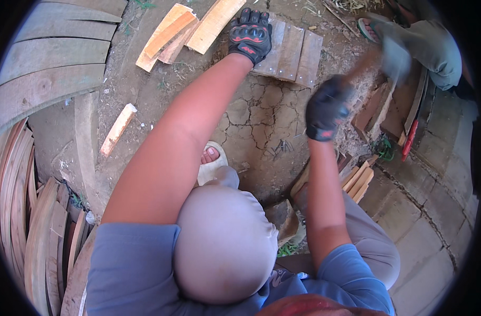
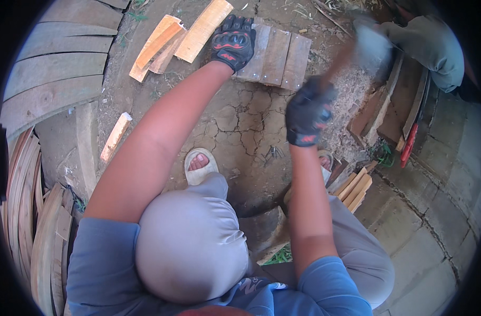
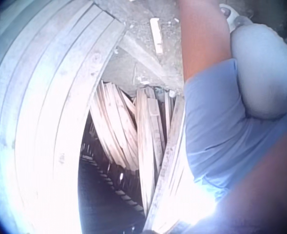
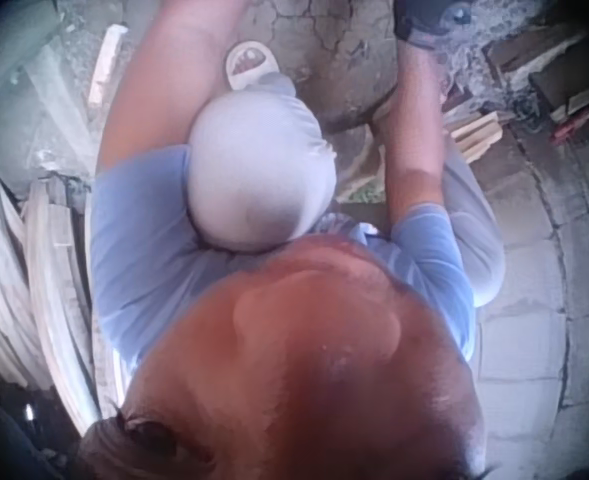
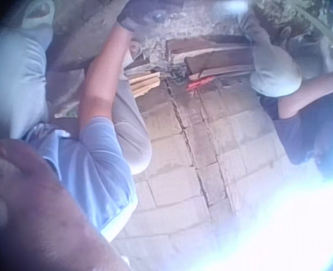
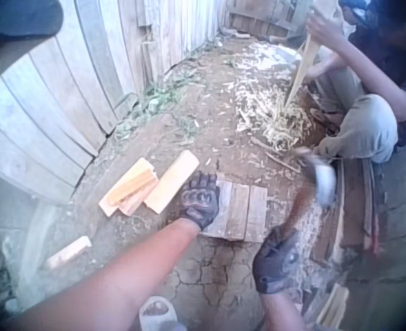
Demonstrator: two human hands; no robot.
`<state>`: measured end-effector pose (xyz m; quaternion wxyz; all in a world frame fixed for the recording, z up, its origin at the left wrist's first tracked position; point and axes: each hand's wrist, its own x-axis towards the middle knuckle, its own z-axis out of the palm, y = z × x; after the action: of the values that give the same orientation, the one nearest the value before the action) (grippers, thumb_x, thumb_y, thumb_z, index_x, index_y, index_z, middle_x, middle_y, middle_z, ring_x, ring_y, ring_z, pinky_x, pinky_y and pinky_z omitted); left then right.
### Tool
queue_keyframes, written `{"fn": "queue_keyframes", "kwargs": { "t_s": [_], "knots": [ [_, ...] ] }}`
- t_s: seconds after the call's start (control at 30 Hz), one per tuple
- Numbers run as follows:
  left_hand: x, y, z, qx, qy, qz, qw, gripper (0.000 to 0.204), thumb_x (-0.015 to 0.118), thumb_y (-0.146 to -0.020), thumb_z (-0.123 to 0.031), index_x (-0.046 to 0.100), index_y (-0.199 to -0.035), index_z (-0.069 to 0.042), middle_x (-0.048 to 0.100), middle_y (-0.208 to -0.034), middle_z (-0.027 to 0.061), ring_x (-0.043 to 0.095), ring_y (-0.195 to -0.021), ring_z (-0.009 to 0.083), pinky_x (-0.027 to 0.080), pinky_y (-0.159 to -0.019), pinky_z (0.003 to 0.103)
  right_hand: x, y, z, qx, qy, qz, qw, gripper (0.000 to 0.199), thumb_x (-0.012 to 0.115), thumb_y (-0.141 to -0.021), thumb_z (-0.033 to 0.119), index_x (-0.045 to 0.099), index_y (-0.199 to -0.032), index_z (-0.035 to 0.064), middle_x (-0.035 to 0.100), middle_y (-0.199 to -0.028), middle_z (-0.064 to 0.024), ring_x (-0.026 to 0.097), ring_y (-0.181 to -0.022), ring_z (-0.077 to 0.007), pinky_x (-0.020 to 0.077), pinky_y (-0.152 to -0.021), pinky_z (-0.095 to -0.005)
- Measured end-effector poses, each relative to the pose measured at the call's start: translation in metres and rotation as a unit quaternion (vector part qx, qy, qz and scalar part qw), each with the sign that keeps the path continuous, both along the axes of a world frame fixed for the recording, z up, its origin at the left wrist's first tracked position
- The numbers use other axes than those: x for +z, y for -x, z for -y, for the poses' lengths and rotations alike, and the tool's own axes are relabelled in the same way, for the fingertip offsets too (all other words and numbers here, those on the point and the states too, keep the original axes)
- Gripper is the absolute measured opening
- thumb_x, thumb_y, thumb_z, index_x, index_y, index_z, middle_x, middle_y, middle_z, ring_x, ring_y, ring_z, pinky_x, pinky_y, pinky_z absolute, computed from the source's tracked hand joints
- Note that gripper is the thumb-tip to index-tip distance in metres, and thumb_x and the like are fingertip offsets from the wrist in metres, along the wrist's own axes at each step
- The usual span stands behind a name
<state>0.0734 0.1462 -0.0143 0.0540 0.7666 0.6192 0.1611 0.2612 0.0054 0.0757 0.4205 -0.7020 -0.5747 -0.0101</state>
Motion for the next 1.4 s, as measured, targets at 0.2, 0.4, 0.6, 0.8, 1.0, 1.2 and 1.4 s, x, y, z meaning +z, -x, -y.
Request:
{"fn": "queue_keyframes", "kwargs": {
  "t_s": [0.2, 0.4, 0.6, 0.8, 1.0, 1.2, 1.4],
  "knots": [
    [-0.013, 0.006, 0.002, 0.017, -0.033, -0.014, 0.999, 0.048, 0.046, -0.107, -0.036, 0.061, -0.145, -0.010, 0.061, -0.148, 0.0148, 0.051, -0.144, 0.0360, 0.041, -0.117, 0.055, 0.031, 0.016, -0.021, -0.010, 0.362, 0.017, 0.932, 0.044, 0.047, -0.110, 0.045, 0.057, -0.116, 0.0025, 0.068, -0.088, -0.0266, 0.067, -0.088, -0.0511, 0.0521, -0.075, -0.0566],
    [-0.007, 0.004, -0.001, -0.002, -0.025, -0.015, 1.000, 0.049, 0.047, -0.107, -0.036, 0.061, -0.145, -0.010, 0.060, -0.149, 0.0144, 0.051, -0.144, 0.0361, 0.042, -0.117, 0.054, 0.028, 0.011, 0.010, -0.046, 0.163, -0.034, 0.985, 0.045, 0.047, -0.111, 0.045, 0.057, -0.115, 0.0020, 0.066, -0.085, -0.0234, 0.067, -0.081, -0.0426, 0.0512, -0.071, -0.0532],
    [-0.011, 0.009, -0.001, 0.029, 0.014, -0.013, 0.999, 0.052, 0.041, -0.108, -0.038, 0.057, -0.150, -0.011, 0.055, -0.157, 0.0132, 0.046, -0.149, 0.0365, 0.038, -0.122, 0.052, 0.051, 0.010, -0.020, -0.023, 0.401, 0.019, 0.916, 0.049, 0.048, -0.109, 0.047, 0.062, -0.107, 0.0004, 0.070, -0.096, -0.0326, 0.067, -0.094, -0.0558, 0.0517, -0.083, -0.0624],
    [-0.004, 0.007, -0.002, 0.011, 0.008, -0.015, 1.000, 0.051, 0.042, -0.108, -0.038, 0.059, -0.148, -0.010, 0.056, -0.155, 0.0159, 0.047, -0.148, 0.0372, 0.038, -0.121, 0.052, 0.068, 0.008, -0.018, -0.018, 0.063, -0.043, 0.997, 0.040, 0.049, -0.111, 0.039, 0.054, -0.119, 0.0008, 0.066, -0.089, -0.0277, 0.069, -0.084, -0.0477, 0.0510, -0.073, -0.0531],
    [-0.007, 0.002, -0.001, 0.021, -0.006, 0.009, 1.000, 0.050, 0.043, -0.108, -0.039, 0.061, -0.145, -0.009, 0.058, -0.152, 0.0158, 0.049, -0.146, 0.0377, 0.039, -0.120, 0.053, 0.011, 0.008, -0.014, 0.042, 0.408, 0.046, 0.911, 0.051, 0.048, -0.108, 0.049, 0.065, -0.112, 0.0012, 0.070, -0.105, -0.0346, 0.067, -0.102, -0.0550, 0.0526, -0.087, -0.0602],
    [-0.010, 0.010, 0.004, 0.036, 0.007, -0.005, 0.999, 0.051, 0.043, -0.108, -0.039, 0.059, -0.147, -0.011, 0.056, -0.154, 0.0146, 0.047, -0.147, 0.0372, 0.038, -0.120, 0.053, 0.108, 0.031, -0.022, 0.036, 0.135, -0.138, 0.981, 0.045, 0.050, -0.111, 0.045, 0.056, -0.113, 0.0004, 0.058, -0.082, -0.0172, 0.062, -0.074, -0.0330, 0.0514, -0.070, -0.0449],
    [-0.009, -0.011, 0.001, 0.025, 0.032, 0.008, 0.999, 0.052, 0.041, -0.108, -0.039, 0.057, -0.151, -0.014, 0.051, -0.159, 0.0117, 0.041, -0.152, 0.0351, 0.034, -0.124, 0.053, -0.016, 0.001, -0.021, 0.001, 0.482, 0.109, 0.870, 0.050, 0.050, -0.107, 0.046, 0.063, -0.119, -0.0010, 0.071, -0.109, -0.0340, 0.070, -0.106, -0.0501, 0.0549, -0.090, -0.0581]
  ]
}}
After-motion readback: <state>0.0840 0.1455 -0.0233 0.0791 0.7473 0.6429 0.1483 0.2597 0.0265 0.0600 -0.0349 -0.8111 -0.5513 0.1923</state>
